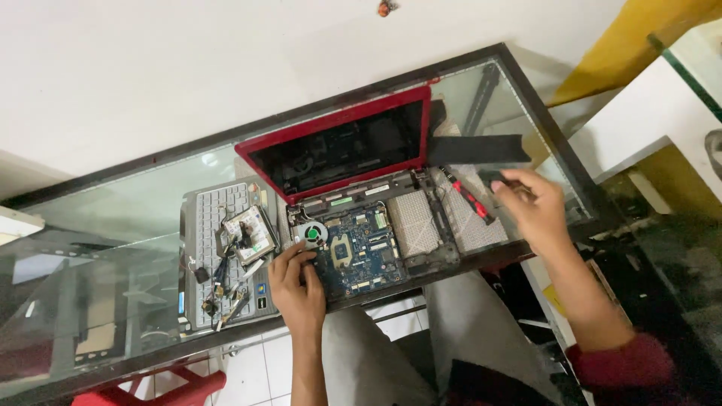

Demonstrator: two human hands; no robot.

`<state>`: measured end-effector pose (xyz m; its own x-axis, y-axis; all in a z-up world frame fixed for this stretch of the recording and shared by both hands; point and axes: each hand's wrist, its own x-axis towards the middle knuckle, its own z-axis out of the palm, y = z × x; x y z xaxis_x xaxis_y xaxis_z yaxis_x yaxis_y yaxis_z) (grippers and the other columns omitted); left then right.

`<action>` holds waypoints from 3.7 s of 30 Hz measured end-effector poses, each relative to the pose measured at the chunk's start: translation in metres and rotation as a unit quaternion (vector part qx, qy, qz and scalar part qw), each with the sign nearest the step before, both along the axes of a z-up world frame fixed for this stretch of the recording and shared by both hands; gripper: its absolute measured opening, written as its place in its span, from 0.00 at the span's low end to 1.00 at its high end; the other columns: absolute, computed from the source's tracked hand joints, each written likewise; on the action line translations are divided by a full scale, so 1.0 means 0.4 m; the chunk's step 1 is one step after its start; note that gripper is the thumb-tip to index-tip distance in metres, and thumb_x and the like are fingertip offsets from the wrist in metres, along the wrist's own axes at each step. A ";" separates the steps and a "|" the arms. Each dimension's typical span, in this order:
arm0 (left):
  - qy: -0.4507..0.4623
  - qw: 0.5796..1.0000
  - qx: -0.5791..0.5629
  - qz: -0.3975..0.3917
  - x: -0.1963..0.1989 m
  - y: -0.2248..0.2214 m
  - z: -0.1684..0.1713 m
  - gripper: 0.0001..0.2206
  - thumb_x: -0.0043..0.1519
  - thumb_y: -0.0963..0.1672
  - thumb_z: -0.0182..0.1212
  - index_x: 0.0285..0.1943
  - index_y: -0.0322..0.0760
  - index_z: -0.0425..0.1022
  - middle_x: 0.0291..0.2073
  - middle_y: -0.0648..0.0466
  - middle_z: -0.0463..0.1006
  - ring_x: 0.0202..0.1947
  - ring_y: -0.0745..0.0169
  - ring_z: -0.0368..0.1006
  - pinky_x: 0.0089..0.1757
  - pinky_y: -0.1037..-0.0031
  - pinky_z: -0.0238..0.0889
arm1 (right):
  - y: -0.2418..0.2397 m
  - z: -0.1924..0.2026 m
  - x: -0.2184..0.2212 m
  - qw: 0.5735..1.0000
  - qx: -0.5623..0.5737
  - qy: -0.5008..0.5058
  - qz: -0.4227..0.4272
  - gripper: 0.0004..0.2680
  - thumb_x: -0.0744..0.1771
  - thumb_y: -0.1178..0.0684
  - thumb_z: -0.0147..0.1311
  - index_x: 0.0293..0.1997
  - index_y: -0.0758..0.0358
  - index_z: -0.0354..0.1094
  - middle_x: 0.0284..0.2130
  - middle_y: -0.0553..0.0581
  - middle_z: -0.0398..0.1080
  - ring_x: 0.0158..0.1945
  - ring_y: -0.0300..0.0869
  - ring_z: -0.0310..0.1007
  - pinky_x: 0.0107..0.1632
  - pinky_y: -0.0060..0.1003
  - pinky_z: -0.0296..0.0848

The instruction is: A person is disassembling and cleaning the internal components of a laptop using a screwdriver and manual manipulation of wires.

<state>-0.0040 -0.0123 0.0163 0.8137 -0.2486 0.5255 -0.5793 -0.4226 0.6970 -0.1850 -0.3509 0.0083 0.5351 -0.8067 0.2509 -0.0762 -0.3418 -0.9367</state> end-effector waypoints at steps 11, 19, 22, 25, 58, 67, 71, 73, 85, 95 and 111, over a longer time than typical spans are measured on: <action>-0.049 0.993 0.105 -0.032 -0.044 -0.112 0.066 0.12 0.61 0.35 0.53 0.42 0.43 0.80 0.38 0.59 0.83 0.45 0.57 0.72 0.49 0.67 0.60 | -0.029 -0.111 -0.053 0.993 0.033 0.024 -0.114 0.09 0.68 0.54 0.62 0.51 0.66 0.76 0.34 0.52 0.73 0.36 0.35 0.68 0.39 0.30 0.67; -0.071 0.973 0.194 -0.107 -0.161 -0.363 -0.012 0.17 0.52 0.53 0.73 0.42 0.42 0.82 0.30 0.49 0.82 0.35 0.45 0.78 0.37 0.57 0.67 | 0.013 -0.051 -0.027 0.975 -0.208 0.054 -0.054 0.03 0.66 0.64 0.62 0.42 0.69 0.78 0.26 0.61 0.72 0.26 0.47 0.70 0.30 0.38 0.69; -0.102 0.963 0.233 -0.082 -0.168 -0.394 -0.040 0.18 0.49 0.53 0.75 0.40 0.40 0.82 0.31 0.49 0.81 0.38 0.47 0.77 0.40 0.61 0.63 | 0.019 -0.041 -0.025 0.972 -0.217 0.066 -0.066 0.03 0.66 0.62 0.61 0.42 0.69 0.77 0.26 0.61 0.70 0.28 0.51 0.71 0.33 0.41 0.70; -0.065 0.973 0.203 -0.090 -0.173 -0.397 -0.048 0.14 0.49 0.50 0.75 0.39 0.43 0.82 0.28 0.53 0.82 0.36 0.51 0.76 0.43 0.62 0.60 | 0.025 -0.038 -0.029 0.962 -0.254 0.077 -0.070 0.03 0.66 0.62 0.63 0.41 0.67 0.76 0.26 0.62 0.70 0.29 0.55 0.72 0.34 0.45 0.71; -0.078 0.986 0.127 -0.068 0.129 -0.143 -0.018 0.03 0.54 0.42 0.72 0.34 0.48 0.83 0.30 0.60 0.80 0.37 0.54 0.77 0.41 0.67 0.71 | 0.034 -0.026 -0.030 0.968 -0.207 0.137 -0.047 0.03 0.67 0.61 0.61 0.42 0.69 0.77 0.28 0.65 0.72 0.31 0.53 0.73 0.34 0.46 0.72; -0.038 0.997 0.071 -0.011 0.066 -0.058 0.040 0.06 0.61 0.37 0.64 0.40 0.39 0.84 0.35 0.53 0.81 0.41 0.51 0.76 0.43 0.65 0.70 | 0.038 -0.011 -0.033 0.967 -0.224 0.099 -0.062 0.04 0.66 0.64 0.61 0.42 0.73 0.73 0.30 0.67 0.70 0.36 0.59 0.73 0.37 0.48 0.73; -0.041 0.996 0.072 -0.012 0.067 -0.044 0.014 0.07 0.59 0.36 0.64 0.42 0.37 0.82 0.39 0.52 0.78 0.45 0.48 0.72 0.47 0.61 0.69 | 0.058 0.030 -0.025 0.971 -0.239 0.003 -0.012 0.07 0.63 0.74 0.56 0.38 0.72 0.68 0.43 0.66 0.74 0.45 0.59 0.75 0.47 0.50 0.74; -0.042 0.996 0.076 -0.017 0.062 -0.049 0.017 0.08 0.59 0.36 0.64 0.44 0.39 0.80 0.41 0.53 0.77 0.48 0.49 0.71 0.48 0.61 0.68 | 0.076 0.039 -0.003 0.973 -0.231 -0.016 0.005 0.09 0.62 0.76 0.54 0.39 0.72 0.69 0.44 0.67 0.74 0.46 0.59 0.74 0.48 0.50 0.74; -0.062 0.990 0.123 -0.022 0.064 -0.048 0.003 0.06 0.62 0.38 0.60 0.44 0.42 0.76 0.45 0.57 0.70 0.49 0.54 0.65 0.48 0.63 0.65 | 0.190 0.116 0.241 0.878 -0.348 0.141 0.296 0.08 0.65 0.53 0.61 0.47 0.56 0.80 0.43 0.59 0.69 0.53 0.57 0.74 0.46 0.47 0.77; -0.036 0.993 0.110 -0.038 0.065 -0.048 0.022 0.08 0.62 0.37 0.58 0.45 0.42 0.76 0.45 0.54 0.69 0.49 0.51 0.65 0.47 0.60 0.65 | 0.181 0.098 0.291 0.843 -0.351 0.241 0.329 0.04 0.67 0.50 0.58 0.40 0.51 0.77 0.45 0.48 0.75 0.49 0.50 0.78 0.44 0.41 0.79; -0.030 0.994 0.101 -0.029 0.065 -0.050 0.024 0.08 0.62 0.36 0.57 0.42 0.42 0.76 0.44 0.54 0.69 0.49 0.51 0.65 0.47 0.59 0.65 | 0.157 0.034 0.349 0.880 -0.374 0.194 0.220 0.03 0.65 0.47 0.61 0.36 0.48 0.72 0.27 0.45 0.76 0.36 0.44 0.79 0.38 0.39 0.77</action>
<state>0.0221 -0.0322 0.0259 0.7641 -0.3985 0.5073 -0.6441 -0.5150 0.5656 -0.0454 -0.2880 0.0218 0.9167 -0.1877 0.3528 -0.0475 -0.9277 -0.3703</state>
